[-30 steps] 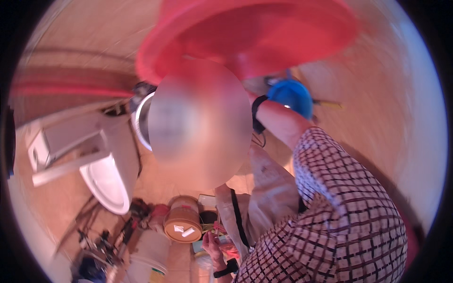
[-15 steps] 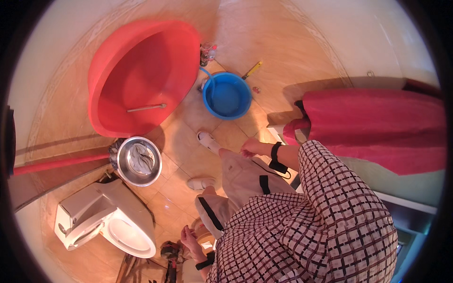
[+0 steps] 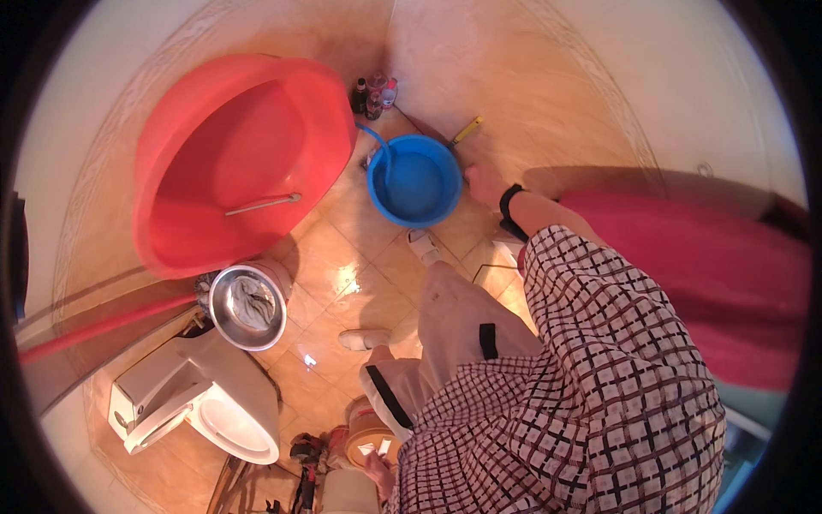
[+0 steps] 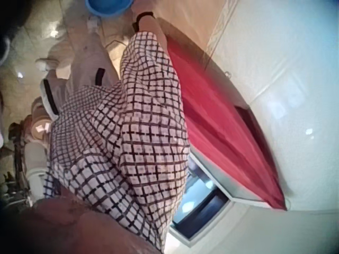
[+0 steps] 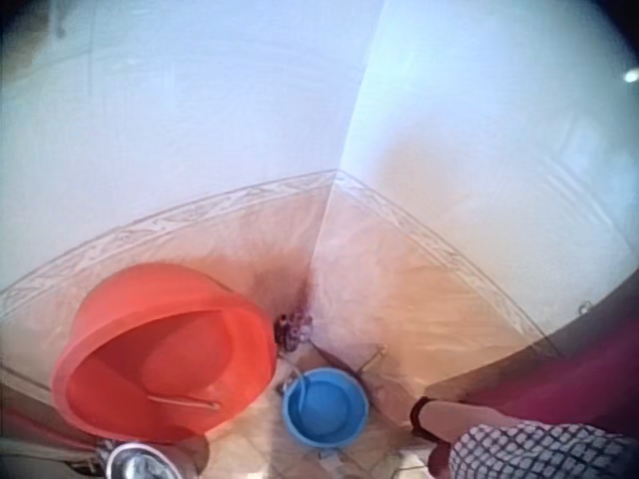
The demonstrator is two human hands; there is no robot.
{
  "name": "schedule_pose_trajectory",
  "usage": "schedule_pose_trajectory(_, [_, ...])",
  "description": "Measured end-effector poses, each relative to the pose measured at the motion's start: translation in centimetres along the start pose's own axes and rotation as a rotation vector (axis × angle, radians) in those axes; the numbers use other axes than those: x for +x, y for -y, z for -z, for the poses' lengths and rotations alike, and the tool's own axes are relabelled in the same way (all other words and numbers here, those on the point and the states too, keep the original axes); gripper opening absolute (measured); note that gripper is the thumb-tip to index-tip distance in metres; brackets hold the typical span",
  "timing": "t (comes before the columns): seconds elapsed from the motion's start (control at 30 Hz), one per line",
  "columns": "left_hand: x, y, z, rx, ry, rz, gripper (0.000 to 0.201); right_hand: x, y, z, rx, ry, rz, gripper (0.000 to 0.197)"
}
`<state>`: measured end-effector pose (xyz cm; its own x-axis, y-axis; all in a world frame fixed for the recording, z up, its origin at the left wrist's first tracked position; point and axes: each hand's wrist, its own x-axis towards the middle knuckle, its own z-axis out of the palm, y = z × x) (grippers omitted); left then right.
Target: The person empties a metal bowl of dirty water into a toilet, wipes the rim and seat with a cloth, and scrubs the interior with a toilet brush. They then wipe a bucket lid and use a flat mop to clean the bathroom floor.
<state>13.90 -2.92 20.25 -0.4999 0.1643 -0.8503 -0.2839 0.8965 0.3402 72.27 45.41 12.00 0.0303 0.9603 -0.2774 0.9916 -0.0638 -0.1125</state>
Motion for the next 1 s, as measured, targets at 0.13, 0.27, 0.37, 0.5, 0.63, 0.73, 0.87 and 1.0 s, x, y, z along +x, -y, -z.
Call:
schedule_pose_trajectory(0.13, [-4.2,6.9,-7.1,0.132,-0.131,0.16,0.026,8.4,-7.2,-2.8,-0.404,0.032,0.165,0.013])
schedule_pose_trajectory(0.27, [-5.9,6.3,-12.0,0.187,-0.069,0.316,0.02,18.4,-12.8,-6.1,-0.655,0.217,0.177,0.015])
schedule_pose_trajectory(0.37, [-4.4,2.2,-15.6,0.022,0.028,0.386,0.018,23.4,-15.1,-7.7,-0.704,0.291,0.241,0.019])
schedule_pose_trajectory(0.5, [-4.2,-4.9,-21.8,0.186,-0.029,0.195,0.023,24.2,-19.1,-10.5,-0.948,0.081,0.43,0.025])
schedule_pose_trajectory(0.63, [-4.0,-7.1,-22.5,0.208,-0.089,0.171,0.025,22.2,-19.9,-12.6,-1.0,0.157,0.427,0.025])
schedule_pose_trajectory(0.73, [-4.8,-7.1,-22.4,0.165,-0.109,0.133,0.024,22.2,-19.4,-12.7,-0.829,0.289,0.387,0.023])
schedule_pose_trajectory(0.87, [-4.5,-7.5,-22.4,0.156,-0.088,0.182,0.021,25.4,-17.1,-9.9,-0.788,0.326,0.395,0.024])
schedule_pose_trajectory(1.0, [-5.0,-9.4,-23.4,0.146,-0.069,0.147,0.02,27.3,-18.4,-6.7,-0.674,-0.15,0.482,0.012])
